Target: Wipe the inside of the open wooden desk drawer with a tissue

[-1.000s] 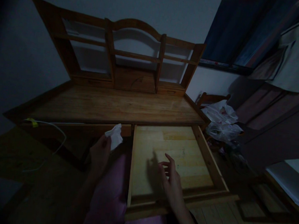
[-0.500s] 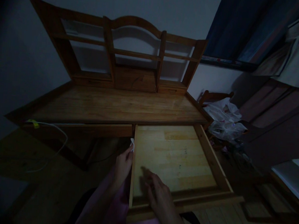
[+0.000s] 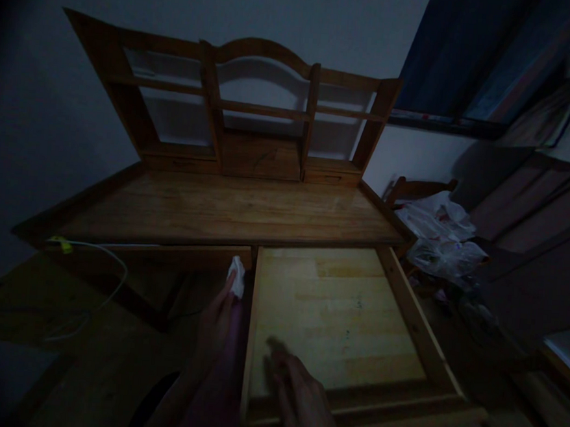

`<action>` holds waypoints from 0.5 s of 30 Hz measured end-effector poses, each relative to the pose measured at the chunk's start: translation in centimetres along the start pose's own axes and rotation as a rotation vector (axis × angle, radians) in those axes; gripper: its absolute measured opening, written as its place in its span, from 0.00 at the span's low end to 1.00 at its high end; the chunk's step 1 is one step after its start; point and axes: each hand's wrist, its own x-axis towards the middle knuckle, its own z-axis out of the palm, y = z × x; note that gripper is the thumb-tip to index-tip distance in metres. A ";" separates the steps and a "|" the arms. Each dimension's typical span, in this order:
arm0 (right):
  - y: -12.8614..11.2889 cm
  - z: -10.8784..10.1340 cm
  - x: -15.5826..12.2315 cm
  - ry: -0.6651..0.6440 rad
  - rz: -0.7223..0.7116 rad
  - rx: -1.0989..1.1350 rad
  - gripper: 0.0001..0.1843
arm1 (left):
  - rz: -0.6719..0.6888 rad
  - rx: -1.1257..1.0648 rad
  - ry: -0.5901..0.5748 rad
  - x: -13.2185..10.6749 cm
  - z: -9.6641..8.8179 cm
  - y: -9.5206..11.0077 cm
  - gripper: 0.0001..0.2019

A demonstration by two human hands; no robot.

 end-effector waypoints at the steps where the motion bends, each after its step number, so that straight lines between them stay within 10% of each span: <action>1: 0.0 0.0 0.0 0.002 0.002 0.002 0.24 | 0.063 0.013 -0.026 1.8 0.3 0.1 0.25; 6: -0.5 -0.2 0.3 -0.032 0.006 0.035 0.27 | 0.324 0.121 -0.306 6.1 2.3 -1.3 0.29; 15: -1.1 -0.4 0.4 -0.092 0.022 0.080 0.27 | 0.379 0.265 -0.423 1.5 0.2 -5.1 0.36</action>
